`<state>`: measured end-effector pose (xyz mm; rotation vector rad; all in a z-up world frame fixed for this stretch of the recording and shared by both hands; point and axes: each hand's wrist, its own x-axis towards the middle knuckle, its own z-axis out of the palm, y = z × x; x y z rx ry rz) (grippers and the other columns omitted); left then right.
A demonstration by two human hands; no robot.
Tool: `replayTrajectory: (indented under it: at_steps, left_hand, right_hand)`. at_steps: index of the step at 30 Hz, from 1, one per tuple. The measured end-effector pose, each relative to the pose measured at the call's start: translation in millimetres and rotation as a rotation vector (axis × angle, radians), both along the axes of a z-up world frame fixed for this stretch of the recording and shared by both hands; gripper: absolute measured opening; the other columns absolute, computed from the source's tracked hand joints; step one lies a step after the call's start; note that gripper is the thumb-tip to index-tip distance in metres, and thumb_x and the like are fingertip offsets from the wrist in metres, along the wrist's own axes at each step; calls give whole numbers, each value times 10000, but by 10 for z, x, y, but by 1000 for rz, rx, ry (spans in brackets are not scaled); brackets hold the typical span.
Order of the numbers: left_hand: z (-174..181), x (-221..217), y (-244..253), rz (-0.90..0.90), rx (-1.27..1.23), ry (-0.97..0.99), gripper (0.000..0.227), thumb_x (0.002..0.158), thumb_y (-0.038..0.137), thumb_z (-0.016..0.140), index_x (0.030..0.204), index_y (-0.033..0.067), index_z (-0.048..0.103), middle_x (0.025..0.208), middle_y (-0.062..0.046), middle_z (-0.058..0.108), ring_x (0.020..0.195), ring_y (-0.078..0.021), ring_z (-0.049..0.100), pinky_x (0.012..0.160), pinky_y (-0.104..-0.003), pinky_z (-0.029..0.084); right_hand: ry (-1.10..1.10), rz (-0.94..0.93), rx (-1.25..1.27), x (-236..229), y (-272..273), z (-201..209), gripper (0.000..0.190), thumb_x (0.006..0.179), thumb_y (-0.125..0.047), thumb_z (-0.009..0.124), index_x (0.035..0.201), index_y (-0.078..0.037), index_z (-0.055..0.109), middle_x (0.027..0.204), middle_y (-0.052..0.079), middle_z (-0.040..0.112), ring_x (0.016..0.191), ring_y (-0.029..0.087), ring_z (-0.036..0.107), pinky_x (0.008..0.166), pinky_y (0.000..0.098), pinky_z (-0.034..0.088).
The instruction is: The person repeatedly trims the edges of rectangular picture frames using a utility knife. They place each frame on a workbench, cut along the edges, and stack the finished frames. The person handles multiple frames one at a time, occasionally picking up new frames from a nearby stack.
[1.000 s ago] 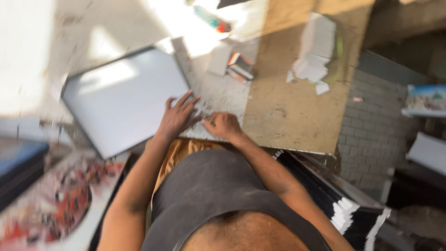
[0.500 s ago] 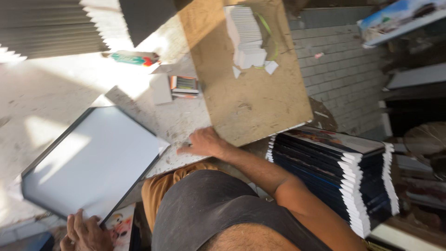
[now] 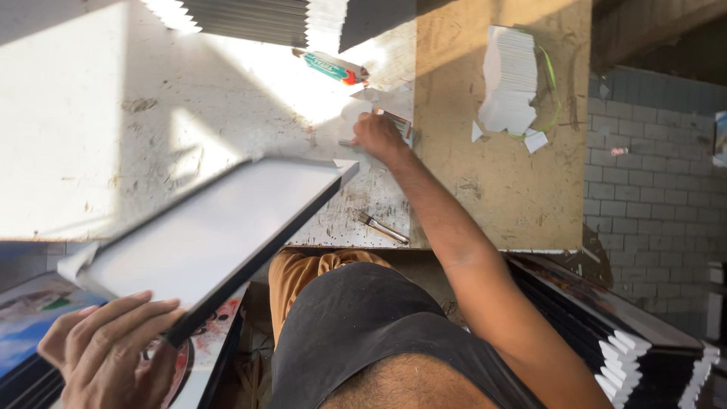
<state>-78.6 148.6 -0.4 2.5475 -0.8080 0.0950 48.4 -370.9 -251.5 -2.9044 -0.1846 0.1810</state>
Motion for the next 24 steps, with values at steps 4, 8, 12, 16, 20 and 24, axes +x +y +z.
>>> replayTrajectory:
  at_steps: [4, 8, 12, 16, 20, 24]
  left_hand:
    - [377, -27, -401, 50, -304, -7, 264, 867, 291, 769, 1097, 182, 702, 1159, 19, 714, 1166, -161, 633, 1083, -428, 410]
    - [291, 297, -677, 59, -365, -221, 230, 952, 232, 801, 1167, 168, 755, 1134, -14, 733, 1023, -135, 648, 849, -306, 514]
    - [316, 464, -826, 56, -404, -136, 329, 928, 240, 822, 1235, 145, 755, 1044, -43, 699, 906, -141, 629, 758, -293, 528]
    - [498, 620, -1063, -12, -395, -109, 404, 924, 237, 818, 1301, 123, 726, 1068, -55, 703, 947, -182, 647, 790, -344, 535]
    - [601, 673, -1270, -56, -444, -131, 499, 946, 324, 831, 1354, 101, 647, 1148, -69, 698, 1016, -203, 673, 837, -355, 557]
    - [643, 653, -1292, -59, -428, -130, 579, 889, 367, 849, 1311, 63, 594, 1117, -106, 685, 1017, -256, 671, 846, -404, 533]
  right_hand:
    - [-61, 25, 69, -23, -92, -35, 124, 927, -129, 696, 846, -37, 713, 873, 180, 698, 823, 364, 714, 729, 471, 561]
    - [-165, -38, 73, -107, 132, 394, 102, 934, -53, 632, 854, -29, 690, 877, 190, 693, 855, 381, 706, 756, 476, 556]
    - [-531, -139, 99, -271, 556, 1212, 33, 941, -28, 652, 943, -13, 681, 920, 164, 690, 838, 378, 704, 755, 470, 553]
    - [-383, -173, 1045, -663, 943, 2131, 81, 1060, -33, 671, 1051, 39, 635, 977, 116, 696, 860, 200, 726, 775, 332, 635]
    - [-262, -37, 1619, -984, 1223, 2688, 193, 964, -83, 766, 1109, 3, 672, 951, 106, 731, 823, 159, 760, 744, 321, 673]
    - [-337, -13, 1436, -1059, 1404, 2734, 212, 943, -10, 815, 1106, -20, 679, 1022, 120, 738, 927, 191, 746, 863, 343, 651]
